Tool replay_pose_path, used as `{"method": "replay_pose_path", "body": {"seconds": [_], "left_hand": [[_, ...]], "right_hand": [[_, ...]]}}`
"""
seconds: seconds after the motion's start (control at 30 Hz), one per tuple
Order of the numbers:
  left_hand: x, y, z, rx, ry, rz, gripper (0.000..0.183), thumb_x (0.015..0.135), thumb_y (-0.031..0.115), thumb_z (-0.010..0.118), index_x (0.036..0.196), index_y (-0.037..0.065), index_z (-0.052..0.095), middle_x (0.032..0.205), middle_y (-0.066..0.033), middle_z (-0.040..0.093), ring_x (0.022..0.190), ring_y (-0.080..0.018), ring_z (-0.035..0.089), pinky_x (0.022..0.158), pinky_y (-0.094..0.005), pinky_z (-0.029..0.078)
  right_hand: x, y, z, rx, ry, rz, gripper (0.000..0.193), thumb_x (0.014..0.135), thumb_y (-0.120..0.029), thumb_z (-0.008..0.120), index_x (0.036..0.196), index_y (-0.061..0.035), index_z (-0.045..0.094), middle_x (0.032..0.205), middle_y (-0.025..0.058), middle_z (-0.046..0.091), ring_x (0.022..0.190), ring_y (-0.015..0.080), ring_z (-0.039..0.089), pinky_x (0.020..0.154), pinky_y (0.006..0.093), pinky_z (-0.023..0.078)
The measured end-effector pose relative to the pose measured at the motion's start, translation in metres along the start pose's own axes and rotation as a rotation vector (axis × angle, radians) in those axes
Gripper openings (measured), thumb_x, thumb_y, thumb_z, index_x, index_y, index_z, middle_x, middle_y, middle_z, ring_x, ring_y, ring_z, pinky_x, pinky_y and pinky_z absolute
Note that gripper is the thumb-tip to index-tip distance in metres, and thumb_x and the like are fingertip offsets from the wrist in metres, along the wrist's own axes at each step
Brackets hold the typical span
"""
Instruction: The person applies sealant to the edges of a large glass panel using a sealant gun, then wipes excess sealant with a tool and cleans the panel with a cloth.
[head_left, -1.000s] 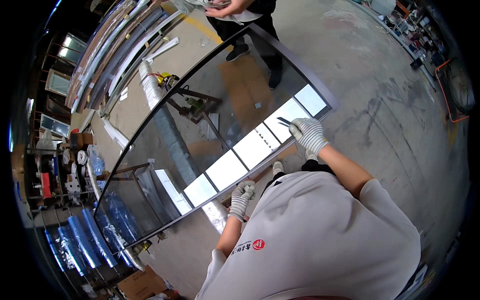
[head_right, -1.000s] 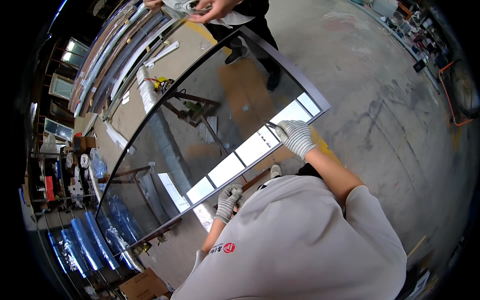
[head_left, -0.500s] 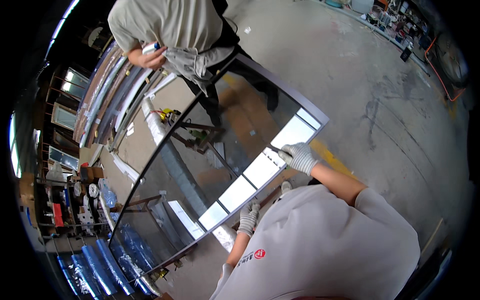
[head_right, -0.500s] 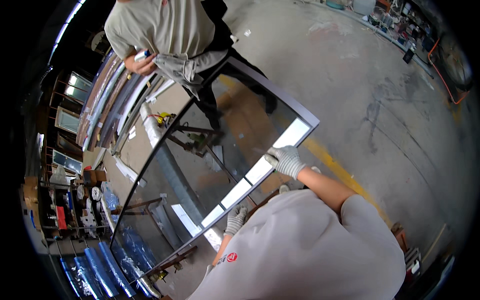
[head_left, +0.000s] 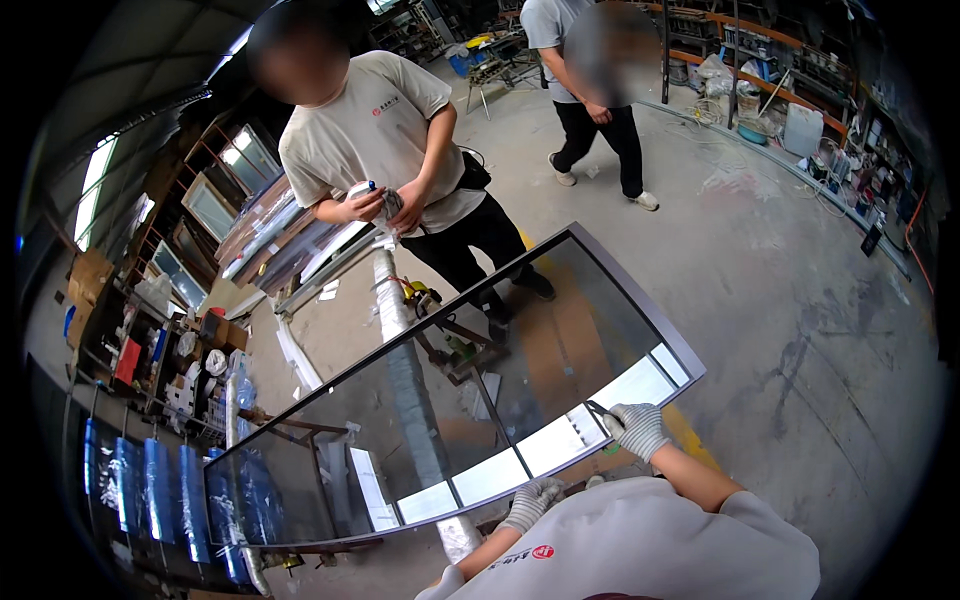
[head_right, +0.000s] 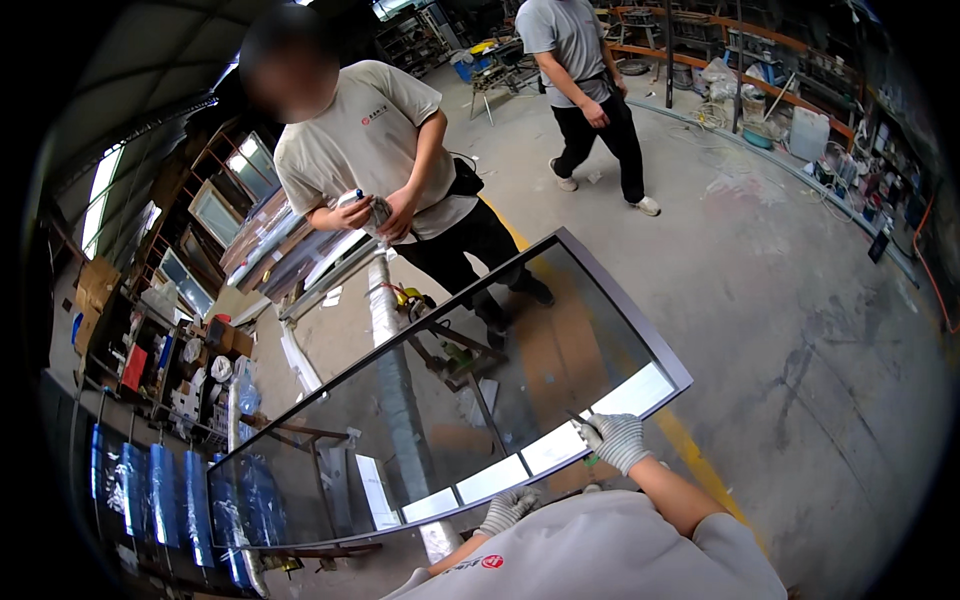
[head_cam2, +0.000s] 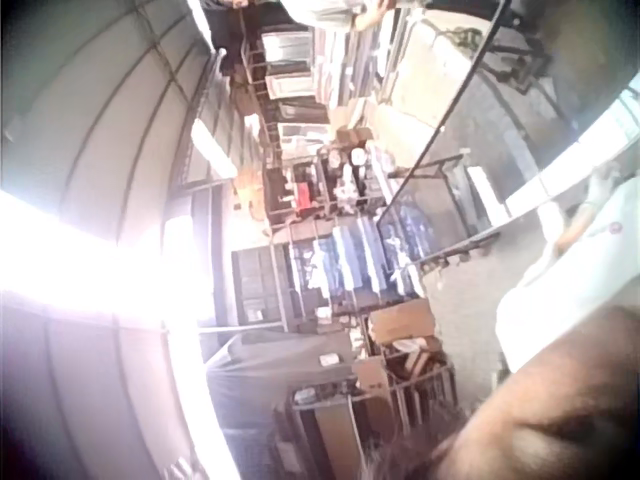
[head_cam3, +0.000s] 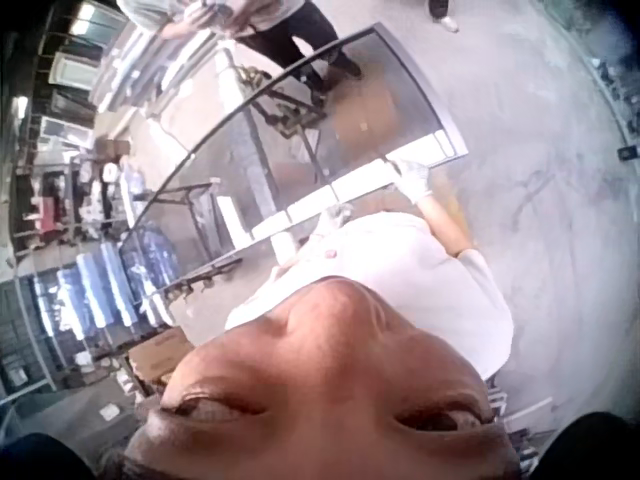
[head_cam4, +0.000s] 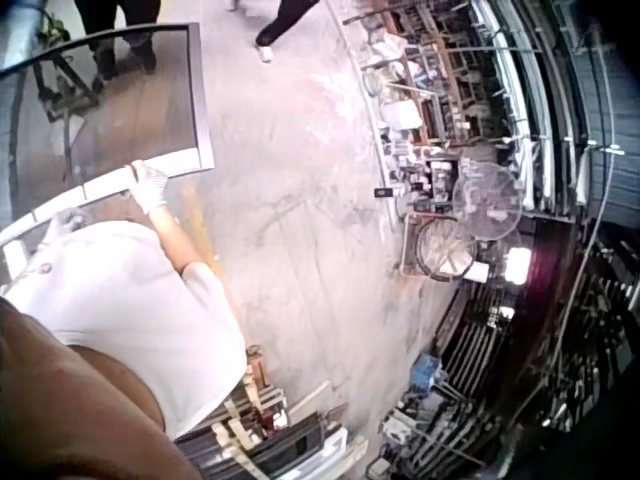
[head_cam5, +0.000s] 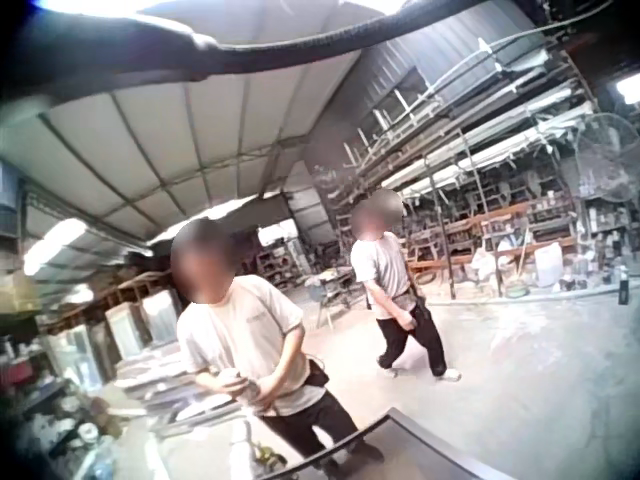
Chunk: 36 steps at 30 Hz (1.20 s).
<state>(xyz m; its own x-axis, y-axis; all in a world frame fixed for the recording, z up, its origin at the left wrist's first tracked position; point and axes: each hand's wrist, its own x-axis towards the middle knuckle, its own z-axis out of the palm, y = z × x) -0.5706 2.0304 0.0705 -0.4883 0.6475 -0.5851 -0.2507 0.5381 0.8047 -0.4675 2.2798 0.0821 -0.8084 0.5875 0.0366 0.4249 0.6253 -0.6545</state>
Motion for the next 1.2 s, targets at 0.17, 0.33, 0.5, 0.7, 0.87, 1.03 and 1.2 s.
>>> {"method": "replay_pose_path", "body": {"seconds": [0.17, 0.33, 0.5, 0.7, 0.87, 1.03, 1.2], "left_hand": [[0.0, 0.01, -0.001, -0.166, -0.035, -0.053, 0.02, 0.092, 0.007, 0.052, 0.109, -0.001, 0.059, 0.085, -0.0077, 0.062, 0.072, -0.0124, 0.057, 0.064, -0.0226, 0.049], [-0.008, 0.05, 0.005, 0.352, -0.075, -0.034, 0.02, 0.094, 0.014, 0.051, 0.109, 0.004, 0.06, 0.086, -0.0072, 0.063, 0.076, -0.01, 0.058, 0.067, -0.0199, 0.047], [0.046, -0.069, -0.02, 0.336, -0.012, 0.412, 0.018, 0.093, 0.015, 0.052, 0.104, 0.005, 0.063, 0.078, -0.0089, 0.063, 0.068, -0.0083, 0.058, 0.063, -0.021, 0.046], [0.025, -0.019, -0.005, 0.033, -0.133, 0.182, 0.02, 0.092, 0.014, 0.054, 0.108, 0.005, 0.063, 0.075, -0.0046, 0.061, 0.066, -0.0073, 0.053, 0.061, -0.02, 0.044], [0.024, -0.003, -0.001, -0.115, -0.144, 0.077, 0.022, 0.091, 0.013, 0.055, 0.11, 0.005, 0.064, 0.074, -0.001, 0.059, 0.064, -0.0065, 0.05, 0.06, -0.0192, 0.043], [0.022, 0.017, -0.002, -0.099, -0.193, 0.127, 0.024, 0.091, 0.013, 0.056, 0.112, 0.005, 0.064, 0.073, 0.0013, 0.057, 0.063, -0.0069, 0.047, 0.059, -0.0199, 0.04], [0.029, 0.014, -0.006, 0.291, -0.153, 0.408, 0.02, 0.088, 0.012, 0.058, 0.106, 0.007, 0.066, 0.078, -0.0014, 0.053, 0.069, -0.0106, 0.048, 0.065, -0.0253, 0.041]], "right_hand": [[0.001, 0.006, 0.01, -0.075, 0.042, -0.062, 0.027, 0.083, -0.035, 0.054, 0.075, -0.0108, 0.065, 0.067, 0.0116, 0.063, 0.063, 0.0309, 0.062, 0.061, 0.0419, 0.048], [0.0, 0.001, -0.002, -0.079, 0.004, -0.012, 0.028, 0.083, -0.035, 0.054, 0.076, -0.0104, 0.065, 0.066, 0.0118, 0.063, 0.063, 0.0314, 0.062, 0.062, 0.0424, 0.048], [0.002, 0.006, 0.013, -0.162, 0.041, -0.133, 0.027, 0.086, -0.036, 0.052, 0.079, -0.0121, 0.061, 0.065, 0.01, 0.062, 0.058, 0.0301, 0.062, 0.058, 0.0424, 0.049], [0.0, 0.014, 0.012, -0.16, 0.048, -0.134, 0.028, 0.086, -0.036, 0.05, 0.078, -0.0112, 0.06, 0.069, 0.0092, 0.062, 0.064, 0.0279, 0.063, 0.062, 0.0417, 0.05], [0.001, 0.016, 0.016, -0.134, 0.009, -0.14, 0.028, 0.087, -0.035, 0.05, 0.078, -0.0103, 0.06, 0.069, 0.0091, 0.063, 0.066, 0.0276, 0.063, 0.061, 0.0423, 0.05], [-0.001, 0.005, 0.001, -0.144, -0.044, -0.116, 0.029, 0.087, -0.035, 0.05, 0.079, -0.0101, 0.06, 0.07, 0.0097, 0.063, 0.067, 0.0282, 0.063, 0.062, 0.042, 0.05], [-0.002, 0.002, -0.004, -0.174, -0.052, -0.1, 0.028, 0.088, -0.036, 0.048, 0.082, -0.01, 0.059, 0.071, 0.01, 0.063, 0.068, 0.0279, 0.063, 0.064, 0.0422, 0.05]]}}
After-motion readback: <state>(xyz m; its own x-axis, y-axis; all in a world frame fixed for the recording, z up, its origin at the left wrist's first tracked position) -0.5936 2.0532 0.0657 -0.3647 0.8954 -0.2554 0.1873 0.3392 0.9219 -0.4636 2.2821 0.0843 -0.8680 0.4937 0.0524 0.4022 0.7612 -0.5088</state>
